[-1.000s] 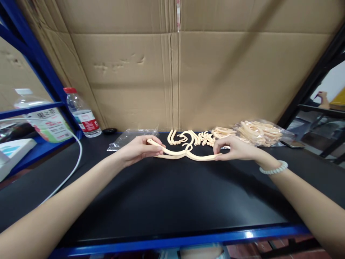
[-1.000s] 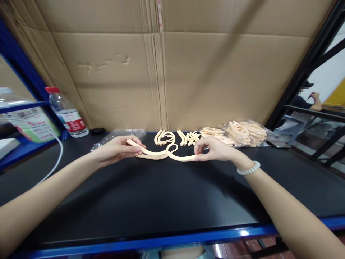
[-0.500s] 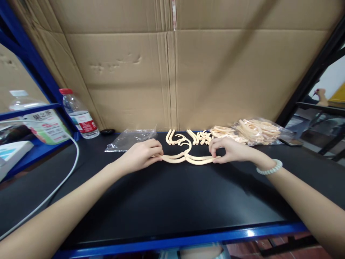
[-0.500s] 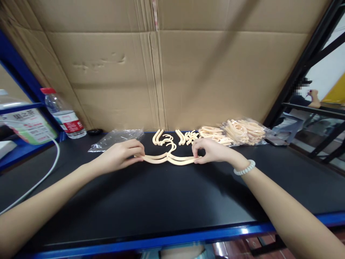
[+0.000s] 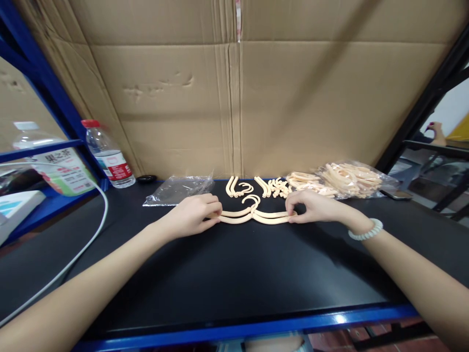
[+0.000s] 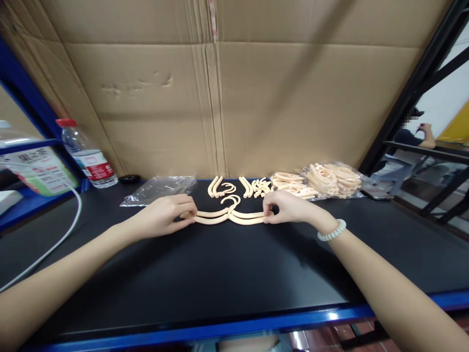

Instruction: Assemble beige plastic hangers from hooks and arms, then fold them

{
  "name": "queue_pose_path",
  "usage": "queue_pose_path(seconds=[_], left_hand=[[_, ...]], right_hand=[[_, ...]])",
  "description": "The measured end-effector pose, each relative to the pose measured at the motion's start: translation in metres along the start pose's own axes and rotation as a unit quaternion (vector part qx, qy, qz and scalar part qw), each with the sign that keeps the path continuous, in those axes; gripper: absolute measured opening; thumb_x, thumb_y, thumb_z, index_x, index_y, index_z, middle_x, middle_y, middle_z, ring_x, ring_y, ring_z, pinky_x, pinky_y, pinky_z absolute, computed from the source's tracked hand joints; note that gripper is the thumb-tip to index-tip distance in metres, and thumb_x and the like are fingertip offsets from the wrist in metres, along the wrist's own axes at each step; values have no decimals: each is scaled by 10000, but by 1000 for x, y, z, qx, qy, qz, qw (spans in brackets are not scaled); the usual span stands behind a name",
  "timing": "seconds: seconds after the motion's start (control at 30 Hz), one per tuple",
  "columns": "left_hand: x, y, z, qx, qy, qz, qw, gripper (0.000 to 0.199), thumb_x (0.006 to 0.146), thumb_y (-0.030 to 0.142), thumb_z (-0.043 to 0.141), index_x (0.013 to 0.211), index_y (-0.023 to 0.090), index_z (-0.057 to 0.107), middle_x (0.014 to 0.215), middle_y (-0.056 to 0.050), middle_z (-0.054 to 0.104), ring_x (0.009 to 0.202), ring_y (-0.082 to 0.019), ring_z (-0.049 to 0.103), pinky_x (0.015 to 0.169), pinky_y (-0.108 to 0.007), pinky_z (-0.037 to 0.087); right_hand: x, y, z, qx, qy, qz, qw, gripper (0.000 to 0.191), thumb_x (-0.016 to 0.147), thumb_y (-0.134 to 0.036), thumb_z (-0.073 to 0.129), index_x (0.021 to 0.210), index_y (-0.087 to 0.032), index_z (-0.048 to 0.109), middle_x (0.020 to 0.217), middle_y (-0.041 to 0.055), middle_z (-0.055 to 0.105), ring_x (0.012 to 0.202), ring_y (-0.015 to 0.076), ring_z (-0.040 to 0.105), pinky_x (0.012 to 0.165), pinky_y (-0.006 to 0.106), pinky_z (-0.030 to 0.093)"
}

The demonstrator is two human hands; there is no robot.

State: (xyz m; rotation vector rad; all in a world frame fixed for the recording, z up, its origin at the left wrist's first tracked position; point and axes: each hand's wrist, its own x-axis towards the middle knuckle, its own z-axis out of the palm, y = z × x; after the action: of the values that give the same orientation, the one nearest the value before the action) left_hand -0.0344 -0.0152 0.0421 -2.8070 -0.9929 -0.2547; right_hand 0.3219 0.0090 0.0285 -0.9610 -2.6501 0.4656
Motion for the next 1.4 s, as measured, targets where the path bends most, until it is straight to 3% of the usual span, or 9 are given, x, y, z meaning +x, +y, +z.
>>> queue_pose_path(seconds=[0.13,0.33,0.77,1.4], left_hand=[[-1,-2,3,-19,12,-2,1000,152,896,168,433,834,177,571,948,-56,596,793,-167,573,693,-267,444],[1,-1,9,-53,6,-5,999,183,915,157,396,890,176,576,893,-55,617,789,-176,583,711,-277,456],[3,-2,25,-70,77,-18,994,171,917,144,404,883,170,569,885,-63,622,821,-182,589,745,-295,482],[0,0,25,-39,67,-35,996,142,916,148,431,891,182,567,927,-51,636,857,-173,599,743,-266,469]], right_hand=[[0,0,-1,4,-7,24,1000,106,777,-268,662,728,-175,647,782,24,654,726,157,608,688,278,472],[-1,-1,-5,-16,-3,46,999,45,753,-219,656,768,-178,666,779,24,679,737,166,632,696,279,482],[0,6,2,-22,37,59,997,42,748,-203,599,758,-173,627,783,51,677,734,187,631,685,302,495],[1,7,3,-49,21,62,997,42,736,-187,575,748,-182,615,773,47,674,735,194,620,684,310,479]])
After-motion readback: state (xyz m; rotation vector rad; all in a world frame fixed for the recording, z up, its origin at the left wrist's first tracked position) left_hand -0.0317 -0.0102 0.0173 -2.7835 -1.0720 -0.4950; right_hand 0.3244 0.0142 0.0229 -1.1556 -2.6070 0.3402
